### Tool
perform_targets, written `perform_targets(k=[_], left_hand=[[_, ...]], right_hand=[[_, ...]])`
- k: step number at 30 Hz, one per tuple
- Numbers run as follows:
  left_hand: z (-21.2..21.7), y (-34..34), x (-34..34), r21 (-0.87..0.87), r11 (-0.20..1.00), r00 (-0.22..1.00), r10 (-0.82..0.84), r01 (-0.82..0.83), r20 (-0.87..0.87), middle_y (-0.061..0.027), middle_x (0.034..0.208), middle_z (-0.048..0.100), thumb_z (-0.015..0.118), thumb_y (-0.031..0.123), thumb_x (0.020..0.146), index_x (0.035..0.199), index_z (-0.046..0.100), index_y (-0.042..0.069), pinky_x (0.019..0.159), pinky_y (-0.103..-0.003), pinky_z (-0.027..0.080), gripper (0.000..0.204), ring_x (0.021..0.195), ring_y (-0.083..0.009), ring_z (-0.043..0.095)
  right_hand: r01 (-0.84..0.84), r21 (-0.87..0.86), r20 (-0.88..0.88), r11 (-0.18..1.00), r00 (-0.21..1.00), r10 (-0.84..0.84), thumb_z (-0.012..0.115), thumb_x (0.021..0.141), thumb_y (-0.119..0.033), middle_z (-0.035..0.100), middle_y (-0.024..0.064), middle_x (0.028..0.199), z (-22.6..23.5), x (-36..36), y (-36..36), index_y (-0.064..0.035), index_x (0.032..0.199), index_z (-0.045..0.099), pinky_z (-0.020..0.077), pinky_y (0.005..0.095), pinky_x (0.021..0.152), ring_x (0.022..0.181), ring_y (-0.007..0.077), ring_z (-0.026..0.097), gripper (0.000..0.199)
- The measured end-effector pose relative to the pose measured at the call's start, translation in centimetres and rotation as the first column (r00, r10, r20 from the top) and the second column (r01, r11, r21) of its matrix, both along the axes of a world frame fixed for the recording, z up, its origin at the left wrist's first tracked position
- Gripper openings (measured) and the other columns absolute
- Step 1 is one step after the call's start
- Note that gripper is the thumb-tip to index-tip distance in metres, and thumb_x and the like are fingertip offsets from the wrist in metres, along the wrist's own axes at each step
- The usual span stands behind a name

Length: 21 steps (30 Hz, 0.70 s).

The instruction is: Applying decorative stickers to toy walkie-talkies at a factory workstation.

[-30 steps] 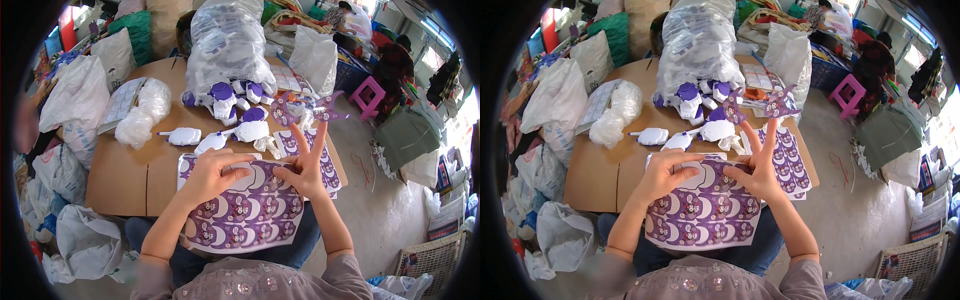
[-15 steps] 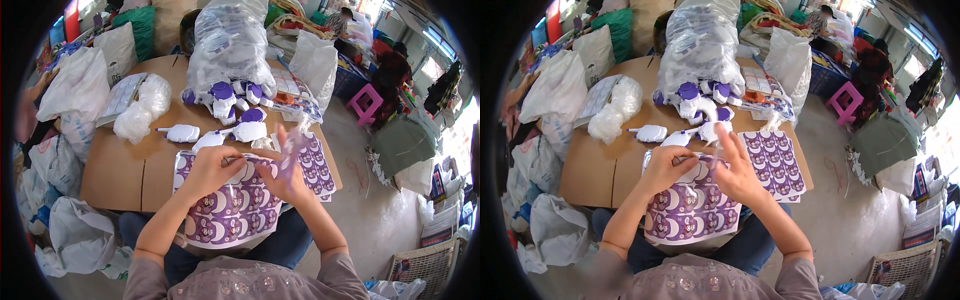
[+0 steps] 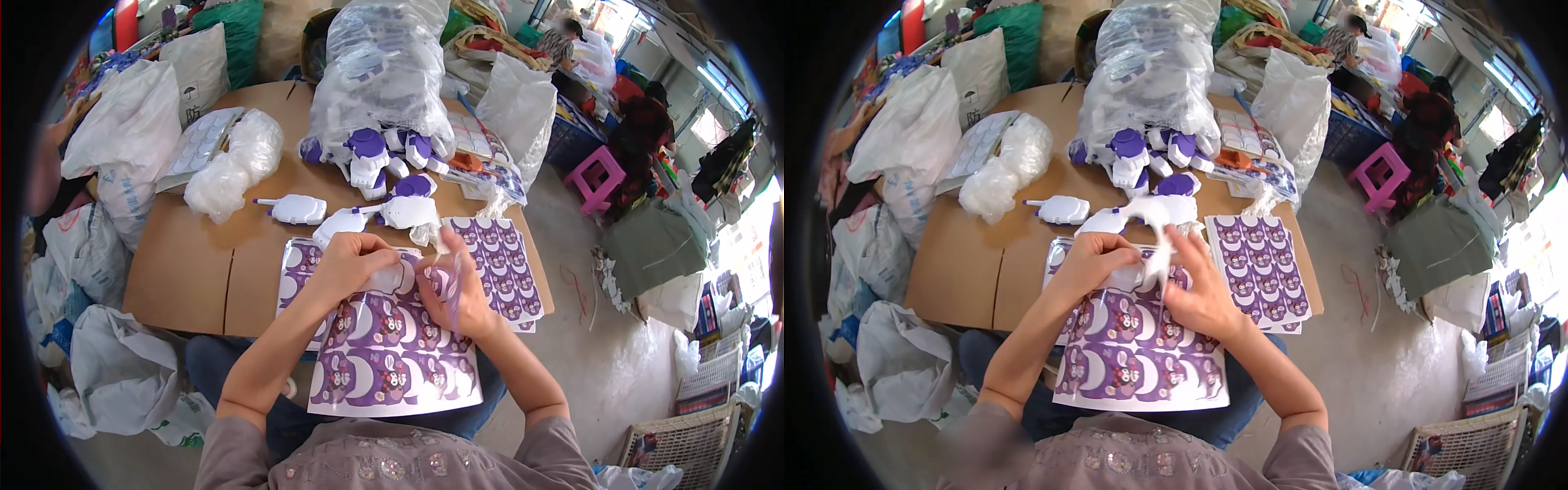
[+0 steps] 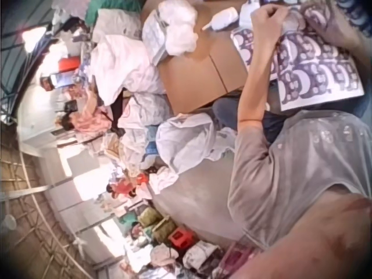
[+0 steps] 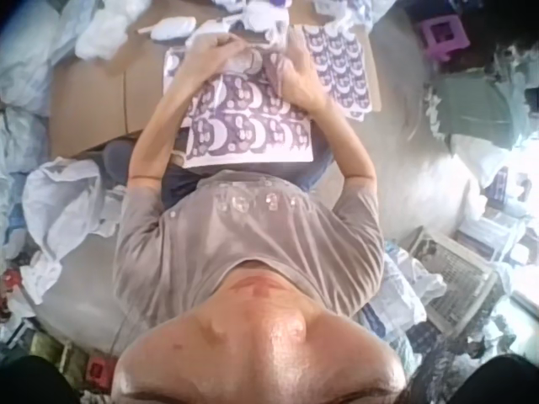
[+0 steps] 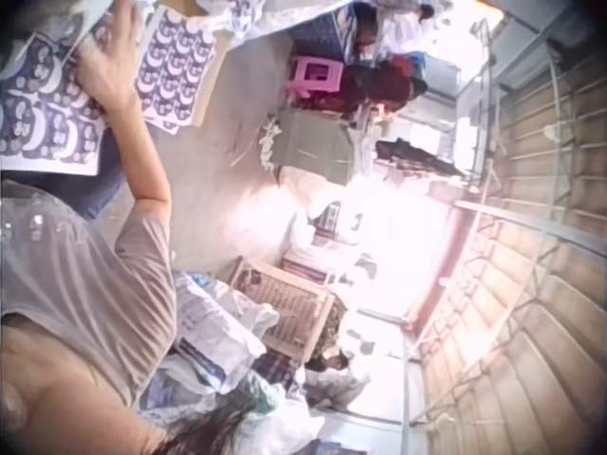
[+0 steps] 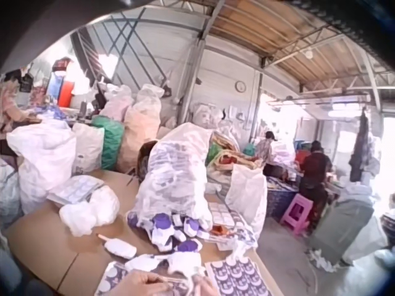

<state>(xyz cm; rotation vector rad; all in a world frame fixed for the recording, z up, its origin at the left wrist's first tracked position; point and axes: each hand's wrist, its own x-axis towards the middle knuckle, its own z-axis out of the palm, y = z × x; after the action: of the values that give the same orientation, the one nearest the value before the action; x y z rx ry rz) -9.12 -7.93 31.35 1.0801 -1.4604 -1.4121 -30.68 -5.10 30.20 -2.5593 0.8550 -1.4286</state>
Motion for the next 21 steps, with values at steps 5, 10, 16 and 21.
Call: perform_targets(k=[5, 10, 16, 21], left_hand=[[-0.3, 0.6, -0.9, -0.195, 0.981, 0.991, 0.046, -0.021, 0.126, -0.0057, 0.066, 0.066, 0.070, 0.017, 0.080, 0.085, 0.073, -0.005, 0.055, -0.025, 0.044, 0.023, 0.059, -0.0077, 0.056], [-0.7, 0.4, -0.9, -0.039, 0.999, 0.998, 0.038, -0.037, 0.040, -0.0041, 0.068, 0.067, 0.070, 0.019, 0.080, 0.084, 0.073, -0.004, 0.054, -0.024, 0.044, 0.024, 0.059, -0.0069, 0.057], [-1.5, -0.2, -0.8, 0.104, 0.993, 0.997, 0.064, -0.059, -0.043, -0.0039, 0.072, 0.068, 0.070, 0.020, 0.080, 0.083, 0.074, -0.003, 0.054, -0.022, 0.044, 0.023, 0.060, -0.0075, 0.058], [-3.1, -1.2, -0.3, 0.111, 0.994, 1.000, 0.013, -0.011, -0.024, -0.0021, 0.073, 0.068, 0.070, 0.020, 0.082, 0.085, 0.074, -0.001, 0.053, -0.021, 0.042, 0.021, 0.060, -0.0055, 0.055]], right_hand=[[0.208, -0.129, -0.190, 0.970, 0.955, -0.230, 0.071, 0.077, 0.004, 0.031, 0.0299, 0.150, -0.4, 0.0, -0.4, -0.0045, 0.136, 0.048, 0.0351, 0.0528, 0.110, 0.120, 0.0383, 0.060, 0.064], [0.052, -0.341, -0.295, 0.938, 0.942, -0.159, 0.069, 0.083, -0.001, 0.042, 0.0287, 0.145, -1.2, -0.5, -0.7, -0.0409, 0.150, 0.021, 0.0341, 0.0494, 0.112, 0.128, 0.0347, 0.054, 0.092], [-0.031, -0.326, -0.332, 0.945, 0.940, -0.084, 0.063, 0.084, 0.000, 0.048, 0.0262, 0.143, -2.0, -0.8, -0.7, -0.0431, 0.154, 0.008, 0.0238, 0.0481, 0.118, 0.128, 0.0315, 0.055, 0.098], [0.003, -0.195, -0.381, 0.981, 0.921, -0.078, 0.061, 0.083, 0.005, 0.054, 0.0246, 0.136, -2.1, -0.5, -1.0, -0.0239, 0.153, 0.016, 0.0250, 0.0508, 0.117, 0.125, 0.0363, 0.056, 0.088]])
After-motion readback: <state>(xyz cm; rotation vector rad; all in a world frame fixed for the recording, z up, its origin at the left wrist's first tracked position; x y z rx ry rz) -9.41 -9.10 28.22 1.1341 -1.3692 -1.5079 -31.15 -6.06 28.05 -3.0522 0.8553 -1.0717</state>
